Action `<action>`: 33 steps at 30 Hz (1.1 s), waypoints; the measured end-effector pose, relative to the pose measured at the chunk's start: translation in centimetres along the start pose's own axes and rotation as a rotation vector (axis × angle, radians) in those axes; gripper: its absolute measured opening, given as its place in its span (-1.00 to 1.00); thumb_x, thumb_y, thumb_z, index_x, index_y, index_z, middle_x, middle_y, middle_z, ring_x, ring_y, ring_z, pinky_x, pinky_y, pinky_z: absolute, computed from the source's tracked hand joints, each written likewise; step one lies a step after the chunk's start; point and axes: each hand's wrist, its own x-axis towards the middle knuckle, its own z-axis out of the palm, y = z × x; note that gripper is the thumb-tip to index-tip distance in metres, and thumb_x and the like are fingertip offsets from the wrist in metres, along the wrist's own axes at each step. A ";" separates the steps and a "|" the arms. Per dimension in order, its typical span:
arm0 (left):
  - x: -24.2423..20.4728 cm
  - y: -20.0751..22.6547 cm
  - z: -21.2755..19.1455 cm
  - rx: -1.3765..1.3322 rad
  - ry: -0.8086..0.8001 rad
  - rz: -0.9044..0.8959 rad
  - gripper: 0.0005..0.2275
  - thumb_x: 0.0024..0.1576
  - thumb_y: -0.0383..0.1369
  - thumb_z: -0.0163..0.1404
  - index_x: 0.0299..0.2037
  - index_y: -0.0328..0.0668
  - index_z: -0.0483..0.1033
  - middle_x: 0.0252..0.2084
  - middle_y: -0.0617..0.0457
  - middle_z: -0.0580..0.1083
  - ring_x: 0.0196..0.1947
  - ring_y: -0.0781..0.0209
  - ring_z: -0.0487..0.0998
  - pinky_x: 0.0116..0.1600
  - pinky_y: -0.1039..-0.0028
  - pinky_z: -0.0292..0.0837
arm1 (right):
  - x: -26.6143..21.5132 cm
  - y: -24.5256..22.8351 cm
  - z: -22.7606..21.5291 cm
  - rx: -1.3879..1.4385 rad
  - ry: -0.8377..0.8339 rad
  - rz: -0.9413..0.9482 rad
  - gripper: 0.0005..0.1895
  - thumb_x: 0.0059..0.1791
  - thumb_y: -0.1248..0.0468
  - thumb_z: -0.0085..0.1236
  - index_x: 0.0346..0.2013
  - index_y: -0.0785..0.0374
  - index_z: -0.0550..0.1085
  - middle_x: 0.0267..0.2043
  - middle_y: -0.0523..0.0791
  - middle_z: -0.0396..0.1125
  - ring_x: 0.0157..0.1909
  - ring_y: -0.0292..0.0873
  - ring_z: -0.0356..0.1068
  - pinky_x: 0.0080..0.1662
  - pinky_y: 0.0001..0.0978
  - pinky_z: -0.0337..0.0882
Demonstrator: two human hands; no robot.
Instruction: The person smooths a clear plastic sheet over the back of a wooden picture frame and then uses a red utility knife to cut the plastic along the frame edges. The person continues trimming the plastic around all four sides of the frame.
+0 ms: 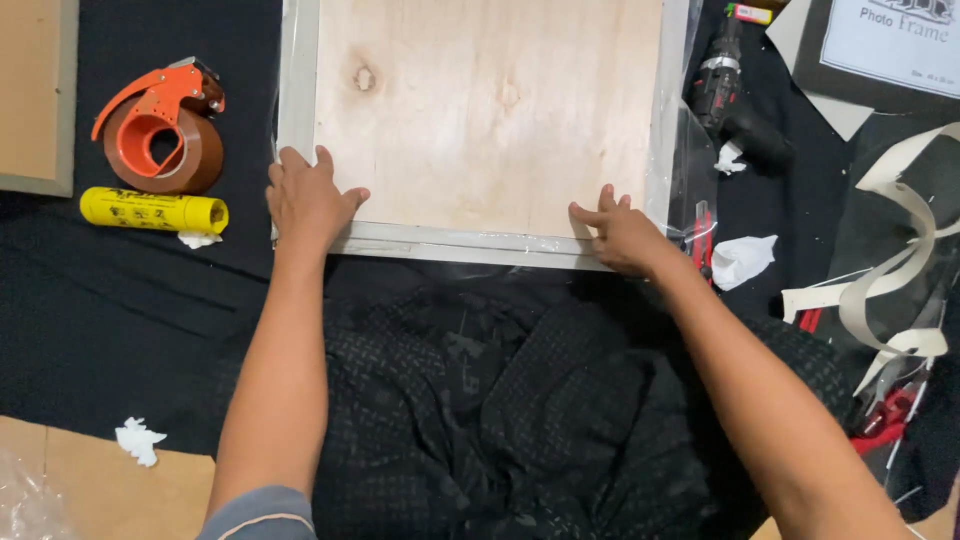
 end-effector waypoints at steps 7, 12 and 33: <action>-0.3 0.0 0.4 0.038 -0.001 0.019 -0.31 0.13 -0.08 0.22 0.40 -0.38 0.39 0.08 -0.31 0.29 0.14 -0.36 0.34 0.13 -0.03 0.35 | 1.6 11.8 0.6 0.019 0.333 0.222 -0.70 -0.18 0.17 0.24 -0.18 0.02 0.69 -0.24 -0.04 0.58 -0.07 0.12 0.56 -0.01 -0.11 0.54; -0.3 -0.1 0.1 -0.040 0.010 0.015 -0.31 0.14 -0.11 0.23 0.40 -0.44 0.37 0.06 -0.30 0.26 0.13 -0.39 0.32 0.15 -0.05 0.31 | 3.2 11.2 2.6 0.334 0.359 0.275 -0.83 -0.27 0.23 0.30 -0.40 0.08 0.69 -0.61 -0.09 0.48 -0.50 -0.10 0.54 -0.32 -0.31 0.52; -1.4 4.8 4.3 0.068 0.286 0.431 -0.35 0.05 -0.18 0.24 0.32 -0.47 0.49 0.36 -0.49 0.26 0.38 -0.40 0.19 0.35 -0.02 0.06 | 0.4 8.0 0.7 0.885 0.387 0.291 -0.93 -0.19 0.43 0.22 -0.48 0.40 0.62 -0.58 0.09 0.45 -0.52 -0.04 0.54 -0.36 -0.31 0.63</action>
